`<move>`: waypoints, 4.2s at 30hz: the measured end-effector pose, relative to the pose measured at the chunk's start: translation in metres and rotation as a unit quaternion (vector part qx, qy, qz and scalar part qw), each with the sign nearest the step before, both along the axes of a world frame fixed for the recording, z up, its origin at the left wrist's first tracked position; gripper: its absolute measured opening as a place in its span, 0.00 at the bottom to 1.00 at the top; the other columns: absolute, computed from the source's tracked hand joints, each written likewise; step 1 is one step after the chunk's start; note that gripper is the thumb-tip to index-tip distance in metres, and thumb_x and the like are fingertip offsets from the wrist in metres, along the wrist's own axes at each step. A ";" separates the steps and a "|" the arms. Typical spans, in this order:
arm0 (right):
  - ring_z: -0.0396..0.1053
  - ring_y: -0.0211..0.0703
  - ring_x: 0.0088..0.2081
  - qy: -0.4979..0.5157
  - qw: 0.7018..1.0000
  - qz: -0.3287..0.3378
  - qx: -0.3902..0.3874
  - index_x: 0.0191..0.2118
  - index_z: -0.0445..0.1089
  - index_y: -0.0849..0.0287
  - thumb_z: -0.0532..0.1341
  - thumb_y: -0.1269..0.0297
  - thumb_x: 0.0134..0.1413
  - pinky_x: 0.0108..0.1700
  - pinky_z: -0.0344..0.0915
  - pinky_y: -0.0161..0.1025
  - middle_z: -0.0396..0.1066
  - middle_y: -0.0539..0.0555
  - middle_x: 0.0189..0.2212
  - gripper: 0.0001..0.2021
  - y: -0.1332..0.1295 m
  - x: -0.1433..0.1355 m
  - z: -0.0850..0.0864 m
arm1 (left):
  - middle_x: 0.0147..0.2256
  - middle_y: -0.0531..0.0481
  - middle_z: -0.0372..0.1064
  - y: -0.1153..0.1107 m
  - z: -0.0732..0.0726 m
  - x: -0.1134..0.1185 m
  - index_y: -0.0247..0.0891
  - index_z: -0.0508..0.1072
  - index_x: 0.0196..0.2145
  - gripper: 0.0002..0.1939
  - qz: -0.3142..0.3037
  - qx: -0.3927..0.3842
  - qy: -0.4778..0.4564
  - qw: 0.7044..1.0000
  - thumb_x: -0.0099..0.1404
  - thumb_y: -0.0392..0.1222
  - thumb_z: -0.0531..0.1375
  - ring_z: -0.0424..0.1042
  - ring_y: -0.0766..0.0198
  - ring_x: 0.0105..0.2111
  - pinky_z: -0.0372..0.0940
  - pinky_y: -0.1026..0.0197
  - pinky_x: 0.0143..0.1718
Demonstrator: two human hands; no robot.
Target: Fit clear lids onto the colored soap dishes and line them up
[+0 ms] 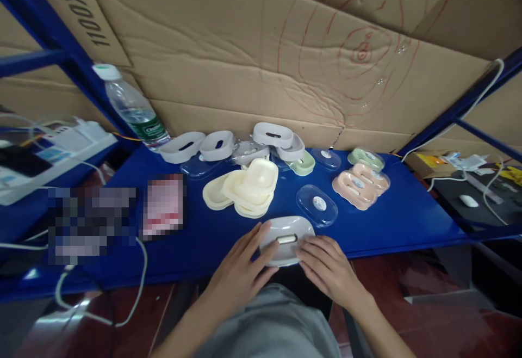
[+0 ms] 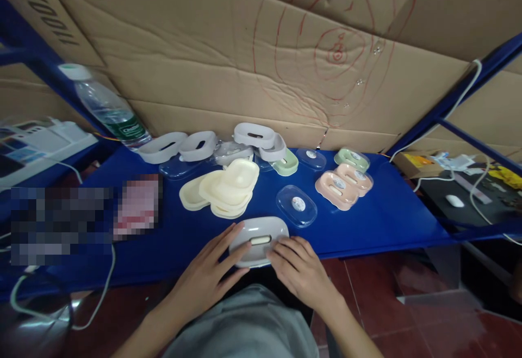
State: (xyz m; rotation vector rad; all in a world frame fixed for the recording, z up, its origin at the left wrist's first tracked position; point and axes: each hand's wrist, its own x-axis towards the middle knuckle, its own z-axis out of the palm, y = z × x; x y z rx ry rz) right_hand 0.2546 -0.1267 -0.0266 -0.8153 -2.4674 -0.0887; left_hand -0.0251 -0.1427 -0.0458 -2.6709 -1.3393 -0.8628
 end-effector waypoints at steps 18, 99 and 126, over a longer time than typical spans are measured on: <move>0.72 0.51 0.59 0.067 0.993 -0.020 -0.092 0.58 0.69 0.54 0.59 0.73 0.69 0.64 0.65 0.56 0.78 0.57 0.52 0.16 0.001 -0.012 -0.005 | 0.73 0.42 0.54 0.000 -0.004 0.001 0.46 0.73 0.59 0.16 0.003 -0.040 -0.061 0.997 0.75 0.39 0.60 0.58 0.47 0.72 0.69 0.45 0.64; 0.59 0.65 0.70 0.135 0.937 -0.322 -0.003 0.63 0.69 0.59 0.63 0.35 0.56 0.68 0.59 0.62 0.65 0.68 0.65 0.38 0.237 0.238 0.022 | 0.62 0.44 0.68 0.018 0.020 -0.019 0.49 0.68 0.63 0.22 0.052 0.005 -0.202 0.978 0.74 0.36 0.59 0.72 0.56 0.61 0.71 0.51 0.62; 0.72 0.55 0.59 -0.028 0.993 0.012 -0.115 0.70 0.61 0.52 0.63 0.54 0.70 0.64 0.64 0.57 0.74 0.61 0.60 0.27 0.121 -0.051 0.023 | 0.50 0.46 0.78 0.054 0.011 -0.047 0.43 0.77 0.47 0.10 0.097 0.070 0.002 0.993 0.72 0.34 0.59 0.77 0.53 0.53 0.58 0.42 0.66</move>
